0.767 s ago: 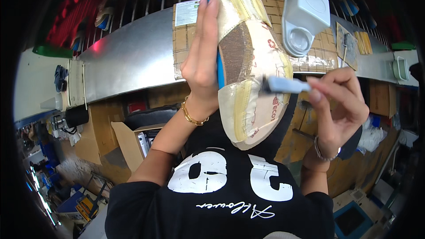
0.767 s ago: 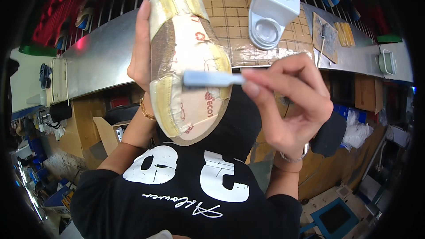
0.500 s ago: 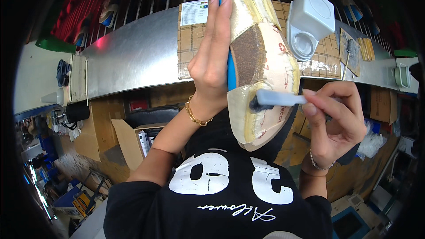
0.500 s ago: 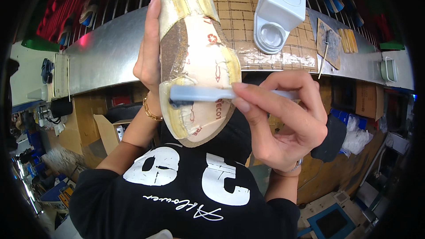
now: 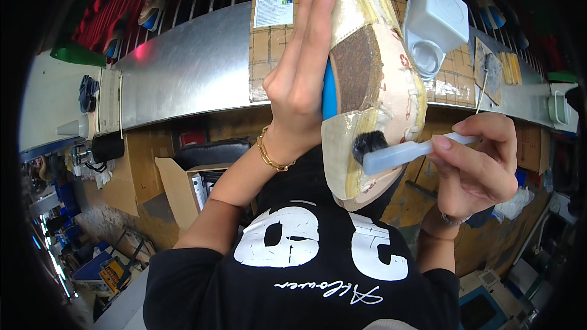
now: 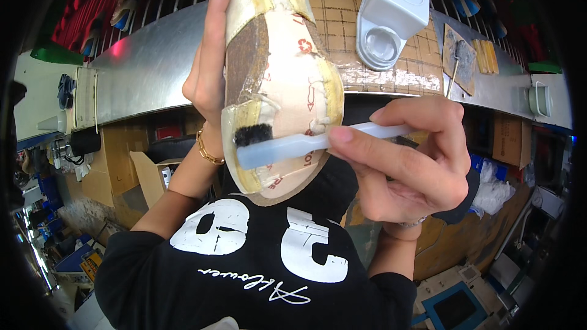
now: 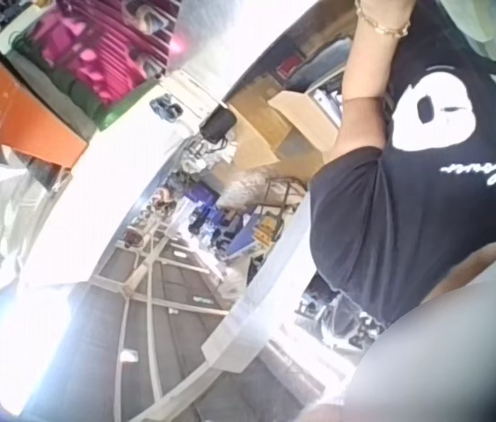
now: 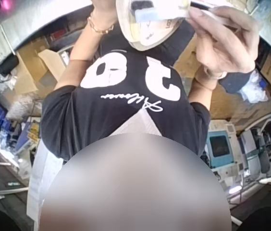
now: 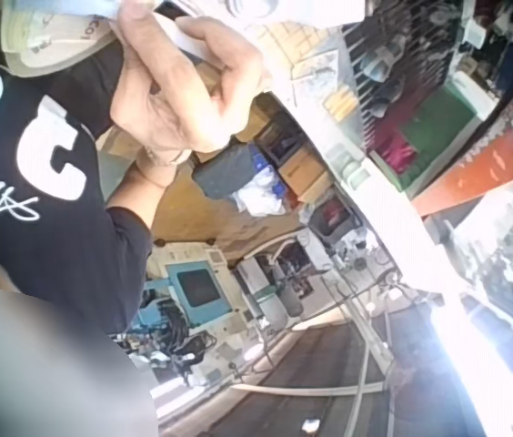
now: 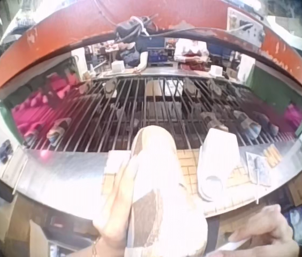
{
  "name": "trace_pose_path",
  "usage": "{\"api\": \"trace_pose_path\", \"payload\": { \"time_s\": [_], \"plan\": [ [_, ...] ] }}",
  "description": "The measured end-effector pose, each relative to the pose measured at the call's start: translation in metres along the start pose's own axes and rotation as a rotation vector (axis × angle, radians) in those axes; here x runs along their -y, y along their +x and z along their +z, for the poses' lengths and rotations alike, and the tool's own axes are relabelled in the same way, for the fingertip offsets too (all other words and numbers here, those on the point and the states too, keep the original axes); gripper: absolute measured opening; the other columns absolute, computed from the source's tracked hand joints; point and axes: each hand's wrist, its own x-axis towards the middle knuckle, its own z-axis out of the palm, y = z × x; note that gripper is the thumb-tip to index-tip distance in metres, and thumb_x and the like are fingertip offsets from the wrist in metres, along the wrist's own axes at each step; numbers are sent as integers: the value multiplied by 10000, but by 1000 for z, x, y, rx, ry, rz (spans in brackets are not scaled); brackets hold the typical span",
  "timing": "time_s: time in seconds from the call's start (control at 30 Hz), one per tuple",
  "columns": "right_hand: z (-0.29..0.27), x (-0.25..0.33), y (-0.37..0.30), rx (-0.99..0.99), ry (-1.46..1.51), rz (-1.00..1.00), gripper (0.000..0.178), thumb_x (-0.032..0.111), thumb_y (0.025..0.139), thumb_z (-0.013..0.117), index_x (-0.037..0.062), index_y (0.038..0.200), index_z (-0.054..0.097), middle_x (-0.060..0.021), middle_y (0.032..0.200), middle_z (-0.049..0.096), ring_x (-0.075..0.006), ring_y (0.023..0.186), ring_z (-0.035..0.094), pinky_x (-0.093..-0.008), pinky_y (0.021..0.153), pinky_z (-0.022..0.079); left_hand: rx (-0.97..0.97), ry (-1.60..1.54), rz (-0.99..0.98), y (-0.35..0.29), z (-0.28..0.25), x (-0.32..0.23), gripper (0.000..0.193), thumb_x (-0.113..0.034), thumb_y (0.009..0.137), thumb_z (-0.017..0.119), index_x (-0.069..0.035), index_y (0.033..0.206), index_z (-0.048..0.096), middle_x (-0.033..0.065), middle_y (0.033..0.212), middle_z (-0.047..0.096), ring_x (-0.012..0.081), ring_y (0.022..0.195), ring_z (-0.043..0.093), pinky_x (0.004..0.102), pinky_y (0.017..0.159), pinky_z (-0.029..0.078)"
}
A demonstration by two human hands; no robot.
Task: The person holds a pair of sandals and repeatedly applies glue to the sole using a brush. They dip the brush into a container of glue and spread it across the sole surface multiple times.
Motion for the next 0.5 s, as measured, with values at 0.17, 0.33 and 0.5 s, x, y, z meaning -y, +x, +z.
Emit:
{"api": "trace_pose_path", "payload": {
  "time_s": [0.17, 0.33, 0.5],
  "plan": [
    [-1, -1, 3, 37, 52, -15, 399, 76, 461, 785, 243, 820, 837, 1, 793, 586, -145, 712, 531, -262, 627, 372, 35, -56, -30, -1, -2, 0, 727, -179, 789, 793, 111, 1393, 512, 343, 1344, 575, 433, 1194, 631, 399, 827, 602],
    [-3, -2, 4, 86, 59, -58, 375, 90, 472, 740, 261, 792, 834, 0, 791, 600, -144, 700, 535, -271, 633, 362, -15, -148, 17, 0, 0, 0, 737, -200, 800, 785, 92, 1414, 502, 352, 1321, 586, 443, 1212, 616, 417, 900, 573],
    [-8, -3, 2, 133, 63, -74, 288, 174, 489, 771, 245, 764, 815, -10, 789, 598, -162, 704, 529, -304, 660, 353, 23, -232, -41, -2, 0, -3, 758, -199, 790, 796, 81, 1426, 492, 349, 1325, 583, 449, 1232, 599, 439, 967, 540]
  ]
}}
